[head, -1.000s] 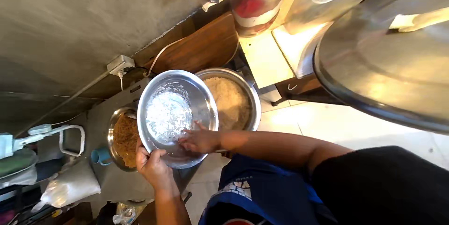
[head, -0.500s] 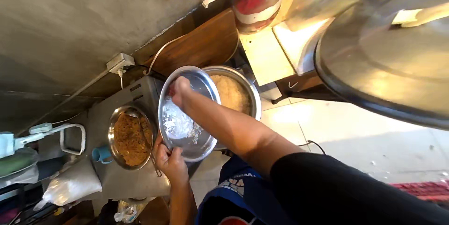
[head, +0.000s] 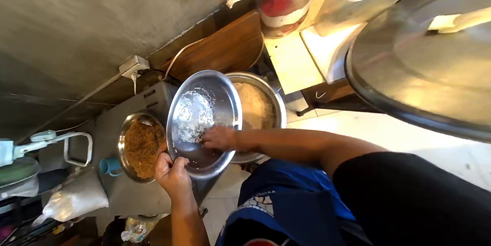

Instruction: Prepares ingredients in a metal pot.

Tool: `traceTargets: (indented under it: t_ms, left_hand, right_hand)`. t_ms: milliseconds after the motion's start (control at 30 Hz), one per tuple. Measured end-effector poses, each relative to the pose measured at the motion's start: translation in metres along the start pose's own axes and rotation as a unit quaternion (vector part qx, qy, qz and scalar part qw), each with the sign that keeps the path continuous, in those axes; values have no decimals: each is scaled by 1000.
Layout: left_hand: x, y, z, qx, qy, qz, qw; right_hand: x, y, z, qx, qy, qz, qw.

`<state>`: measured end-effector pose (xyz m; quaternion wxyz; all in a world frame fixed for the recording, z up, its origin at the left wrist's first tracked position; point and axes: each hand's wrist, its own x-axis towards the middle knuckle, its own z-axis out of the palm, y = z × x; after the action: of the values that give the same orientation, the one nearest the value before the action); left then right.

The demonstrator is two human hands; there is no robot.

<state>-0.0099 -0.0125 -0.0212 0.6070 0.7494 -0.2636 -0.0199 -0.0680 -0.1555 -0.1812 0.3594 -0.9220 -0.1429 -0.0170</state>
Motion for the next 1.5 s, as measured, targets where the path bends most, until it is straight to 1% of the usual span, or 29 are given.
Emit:
traceTargets:
  t_ms: [33,67,100,133,167,233,267,300,367,433,500,600,667,800,833,933,1000,1033,1067,1100,1133,1167,1233,1333,1367,1400,1433,1467,1500]
  left_hand:
    - [0,0,-1,6,2,6,1000]
    - [0,-1,-1,9,5,8,1000]
    - [-1,-1,-1,12,10,6,1000]
    - [-2,-1,1,14,15,2,1000]
    - [-4,0,3,13,15,-1,1000]
    - [-8,3,8,17,2,-4,1000]
    - [-11,6,9,19,0,-1,1000]
    - [-13,9,9,19,1,4,1000]
    - [-15,16,7,23,-1,13,1000]
    - [-15,22,5,23,9,21,999]
    - [-15,25,6,12,29,29,999]
    - [-13,23,9,7,33,42,999]
    - [-13,20,10,3,23,51,998]
    - [-16,10,13,36,25,87,995]
    - [-17,6,15,54,30,100,993]
    - [-15,-3,18,112,55,112,986]
    - [-14,-13,20,149,55,126,979]
    - [-14,-19,20,167,51,133,976]
    - [-14,-24,19,182,49,138,972]
    - [-14,-27,17,189,48,140,971]
    - [-13,-28,15,192,48,138,971]
    - [-11,-28,13,192,47,135,971]
    - [-13,-29,8,191,46,128,972]
    - [-14,-31,4,199,46,126,971]
    - [-14,-32,3,198,47,125,971]
    - [-13,-33,2,197,50,125,971]
    - [-14,-33,0,197,54,122,971]
    - [-17,-32,-2,198,57,116,972]
    - [-18,-31,-4,195,60,109,973]
  right_hand:
    - [0,10,-12,-39,-31,34,998]
    - [3,17,-26,-72,-26,58,995]
    - [7,19,-43,-97,7,60,993]
    - [14,18,-59,-116,65,43,990]
    - [23,17,-74,-130,131,10,983]
    - [41,17,-96,-157,247,-74,953]
    - [47,18,-103,-161,284,-102,940]
    - [49,22,-107,-161,297,-110,935]
    - [44,37,-103,-134,307,-63,940]
    - [30,49,-87,-85,288,36,953]
    - [18,52,-62,1,287,116,951]
    - [8,39,-18,104,319,169,927]
    - [5,23,0,130,282,187,932]
    - [3,11,18,100,166,166,967]
    - [2,12,21,89,154,160,971]
    - [-11,26,31,44,171,136,975]
    - [-33,54,55,7,212,119,970]
    - [-48,70,69,0,205,139,969]
    - [-62,83,78,8,157,190,969]
    - [-71,94,81,28,102,250,962]
    - [-75,98,79,38,74,290,953]
    - [-76,96,71,42,72,305,949]
    - [-71,81,49,53,115,289,949]
    - [-56,54,23,47,255,231,938]
    - [-57,50,27,34,293,220,930]
    - [-61,52,42,8,317,222,922]
    - [-69,56,64,-9,292,262,920]
    - [-77,54,81,27,195,347,917]
    - [-80,51,86,93,115,415,898]
